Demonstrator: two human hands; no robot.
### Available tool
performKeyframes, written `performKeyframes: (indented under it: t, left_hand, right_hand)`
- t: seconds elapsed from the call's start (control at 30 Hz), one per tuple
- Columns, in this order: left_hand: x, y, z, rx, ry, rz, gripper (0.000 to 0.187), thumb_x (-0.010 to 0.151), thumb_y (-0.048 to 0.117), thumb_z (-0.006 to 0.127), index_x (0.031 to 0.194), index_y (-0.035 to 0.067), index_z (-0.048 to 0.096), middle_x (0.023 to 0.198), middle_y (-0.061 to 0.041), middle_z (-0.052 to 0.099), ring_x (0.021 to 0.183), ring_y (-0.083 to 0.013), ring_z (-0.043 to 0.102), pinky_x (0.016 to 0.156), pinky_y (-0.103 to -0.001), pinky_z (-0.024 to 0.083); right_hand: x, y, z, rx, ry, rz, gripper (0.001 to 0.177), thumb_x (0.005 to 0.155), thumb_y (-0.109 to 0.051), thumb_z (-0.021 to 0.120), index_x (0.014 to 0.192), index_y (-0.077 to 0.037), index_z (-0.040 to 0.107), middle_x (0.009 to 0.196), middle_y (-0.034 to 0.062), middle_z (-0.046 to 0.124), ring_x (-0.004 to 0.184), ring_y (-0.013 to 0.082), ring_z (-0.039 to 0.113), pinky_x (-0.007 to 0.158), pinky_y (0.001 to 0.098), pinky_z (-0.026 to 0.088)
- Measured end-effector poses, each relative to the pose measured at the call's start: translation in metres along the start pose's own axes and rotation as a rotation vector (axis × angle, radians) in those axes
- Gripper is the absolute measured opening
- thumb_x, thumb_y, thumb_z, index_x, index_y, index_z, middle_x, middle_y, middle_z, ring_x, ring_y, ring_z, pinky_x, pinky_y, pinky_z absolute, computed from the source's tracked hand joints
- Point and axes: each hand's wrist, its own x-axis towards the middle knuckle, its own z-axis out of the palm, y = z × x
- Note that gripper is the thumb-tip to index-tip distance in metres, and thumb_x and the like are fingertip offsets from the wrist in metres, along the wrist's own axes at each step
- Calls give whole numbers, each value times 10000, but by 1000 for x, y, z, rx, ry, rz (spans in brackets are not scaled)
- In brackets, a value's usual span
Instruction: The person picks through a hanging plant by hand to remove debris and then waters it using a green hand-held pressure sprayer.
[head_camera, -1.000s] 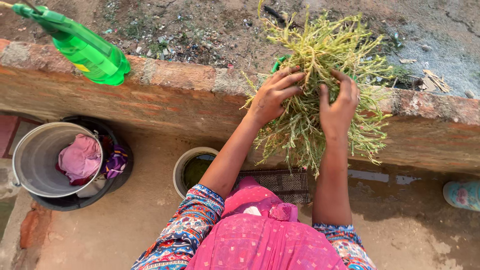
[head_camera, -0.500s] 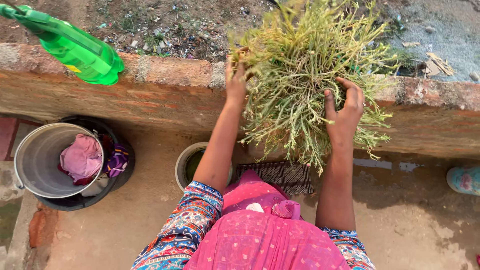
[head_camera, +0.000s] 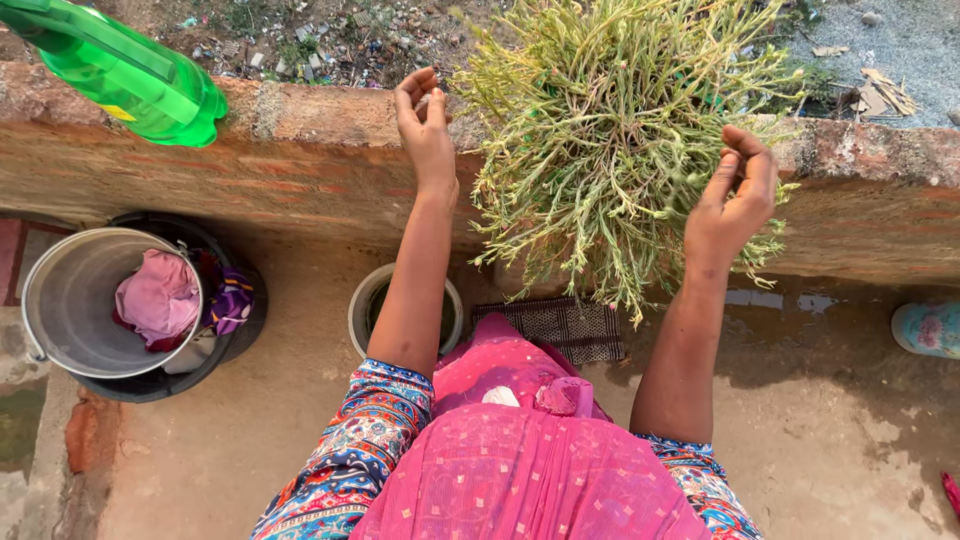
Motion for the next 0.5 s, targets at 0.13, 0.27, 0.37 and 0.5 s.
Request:
performKeyframes:
  t: [0.13, 0.27, 0.37, 0.5]
  left_hand:
    - [-15, 30, 14, 142, -114, 214, 145, 1054, 171, 575, 1141, 150, 689, 1042, -11, 731, 915, -108, 696, 782, -265, 593]
    - [-37, 56, 21, 374, -245, 542, 100, 1061, 193, 616, 1129, 155, 680, 993, 6, 718, 864, -98, 689, 713, -236, 579]
    - [-49, 71, 16, 415, -403, 596, 143, 1055, 179, 629, 1182, 151, 689, 989, 2, 704, 821, -83, 671, 704, -237, 585]
    - [-66, 92, -11, 377, -435, 548, 181, 1095, 105, 600, 1255, 112, 686, 1058, -19, 698, 935, -93, 708, 775, -262, 585]
  right_hand:
    - [2, -6, -15, 17, 14, -45, 187, 1105, 28, 576, 1255, 8, 686, 1201, 102, 676, 1062, 171, 689, 929, 321, 574]
    - [2, -10, -21, 58, -6, -41, 179, 1104, 35, 595, 1254, 1, 687, 1181, 85, 684, 1040, 158, 686, 925, 311, 569]
    - [3, -14, -24, 83, -36, -45, 151, 1108, 31, 610, 1227, -11, 693, 1177, 77, 670, 1026, 145, 689, 906, 309, 570]
    - [4, -24, -19, 91, -82, -53, 147, 1098, 22, 621, 1209, -24, 706, 1124, 59, 707, 983, 136, 671, 849, 295, 547]
